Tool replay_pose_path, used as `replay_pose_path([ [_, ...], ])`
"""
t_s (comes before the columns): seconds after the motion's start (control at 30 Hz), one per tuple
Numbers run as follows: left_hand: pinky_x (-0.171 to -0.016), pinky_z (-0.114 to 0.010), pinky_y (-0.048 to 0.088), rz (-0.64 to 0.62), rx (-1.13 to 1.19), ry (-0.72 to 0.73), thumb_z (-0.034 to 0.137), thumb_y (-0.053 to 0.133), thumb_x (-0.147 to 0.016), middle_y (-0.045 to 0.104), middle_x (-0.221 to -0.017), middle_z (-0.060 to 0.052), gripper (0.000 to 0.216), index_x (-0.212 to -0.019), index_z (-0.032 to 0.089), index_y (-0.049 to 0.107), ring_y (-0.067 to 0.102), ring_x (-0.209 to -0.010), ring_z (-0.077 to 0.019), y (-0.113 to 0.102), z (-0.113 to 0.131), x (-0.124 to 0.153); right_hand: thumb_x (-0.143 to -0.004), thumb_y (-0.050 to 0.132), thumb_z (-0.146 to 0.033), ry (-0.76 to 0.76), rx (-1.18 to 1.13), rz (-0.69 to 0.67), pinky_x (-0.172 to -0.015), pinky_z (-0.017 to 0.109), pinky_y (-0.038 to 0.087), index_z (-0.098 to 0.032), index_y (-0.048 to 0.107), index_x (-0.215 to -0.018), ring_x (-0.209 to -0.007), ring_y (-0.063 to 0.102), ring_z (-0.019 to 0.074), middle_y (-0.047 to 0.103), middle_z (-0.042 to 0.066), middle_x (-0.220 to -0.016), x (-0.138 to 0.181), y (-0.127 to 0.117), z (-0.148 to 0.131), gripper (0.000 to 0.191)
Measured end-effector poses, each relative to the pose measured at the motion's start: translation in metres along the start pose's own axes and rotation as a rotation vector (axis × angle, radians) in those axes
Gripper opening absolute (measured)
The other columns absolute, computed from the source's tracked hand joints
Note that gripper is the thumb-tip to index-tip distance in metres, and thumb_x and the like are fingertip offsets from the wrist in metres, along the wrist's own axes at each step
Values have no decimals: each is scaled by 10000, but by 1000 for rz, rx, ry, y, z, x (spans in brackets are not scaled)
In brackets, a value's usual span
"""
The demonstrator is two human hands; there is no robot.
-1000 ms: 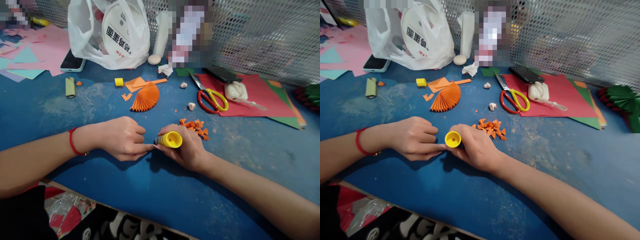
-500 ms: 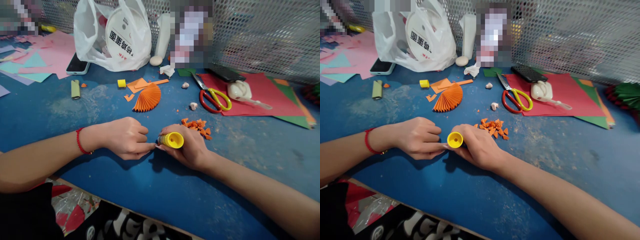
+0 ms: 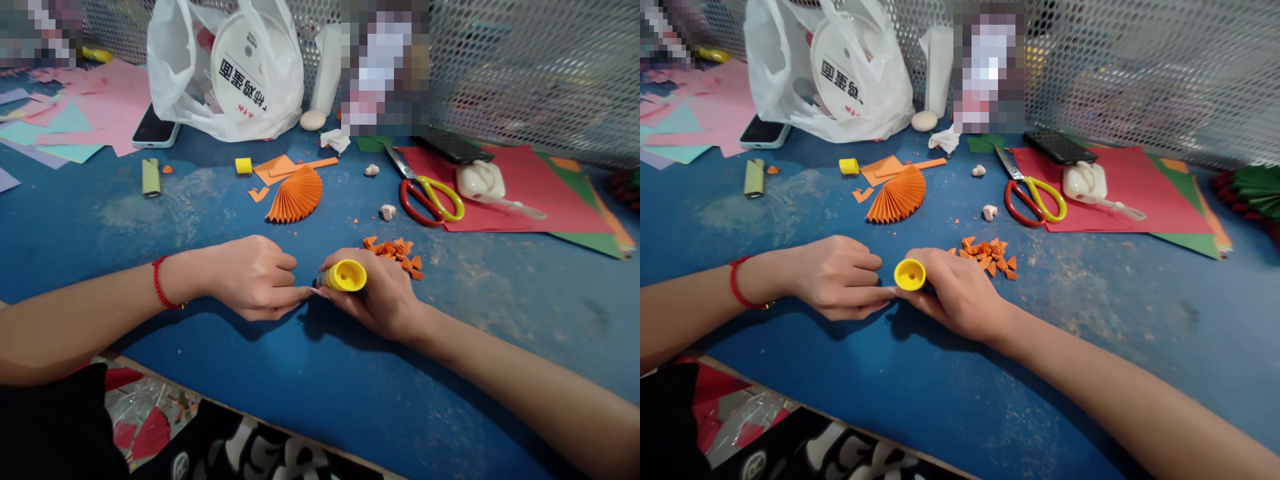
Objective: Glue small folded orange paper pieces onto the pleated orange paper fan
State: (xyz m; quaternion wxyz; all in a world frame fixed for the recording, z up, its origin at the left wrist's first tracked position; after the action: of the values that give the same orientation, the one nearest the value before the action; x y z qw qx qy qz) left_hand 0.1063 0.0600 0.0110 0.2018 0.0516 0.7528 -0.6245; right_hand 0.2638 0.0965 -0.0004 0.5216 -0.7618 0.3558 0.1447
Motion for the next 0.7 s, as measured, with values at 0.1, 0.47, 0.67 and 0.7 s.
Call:
replay_pose_path([
  [0.1,-445,-300,340,0,-1,-12,257,568,-900,579,-559,16,202,-1014,144,692,536,-522,-134,-1,0,-1,-917,634,-268,4,16,15,-665,252,539,-210,524,-1063,-765,682,168,709,43,-919,0,-1,1,191],
  [0.47,-436,-299,272,168,-161,-149,287,633,-903,484,-473,54,202,-731,183,653,468,-462,-94,-9,6,-8,-889,673,-325,166,-5,349,-569,305,537,-258,553,-1036,-664,666,187,689,21,-823,6,-22,9,201],
  [0.67,-486,-277,271,214,-155,-247,220,618,-902,541,-550,43,122,-972,128,656,480,-503,-96,-11,6,-7,-873,701,-305,201,-134,416,-630,329,544,-238,565,-997,-695,650,176,658,19,-844,8,-22,17,195],
  [0.7,-496,-268,276,231,-146,-245,199,610,-899,559,-583,40,171,-1050,129,650,490,-517,-94,-11,7,-7,-879,695,-291,193,-165,420,-619,318,543,-236,562,-996,-680,645,165,653,14,-839,8,-22,17,186],
])
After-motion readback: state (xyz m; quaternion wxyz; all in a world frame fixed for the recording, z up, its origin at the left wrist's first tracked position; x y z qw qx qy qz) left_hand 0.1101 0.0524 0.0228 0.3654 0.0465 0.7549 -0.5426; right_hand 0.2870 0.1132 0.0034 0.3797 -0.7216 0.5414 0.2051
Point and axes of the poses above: each hand's wrist, its own x-axis away from the middle knuckle, its own y-axis out of the palm, z = x × y, the point moved 5 cm from there along -x, towards the middle knuckle
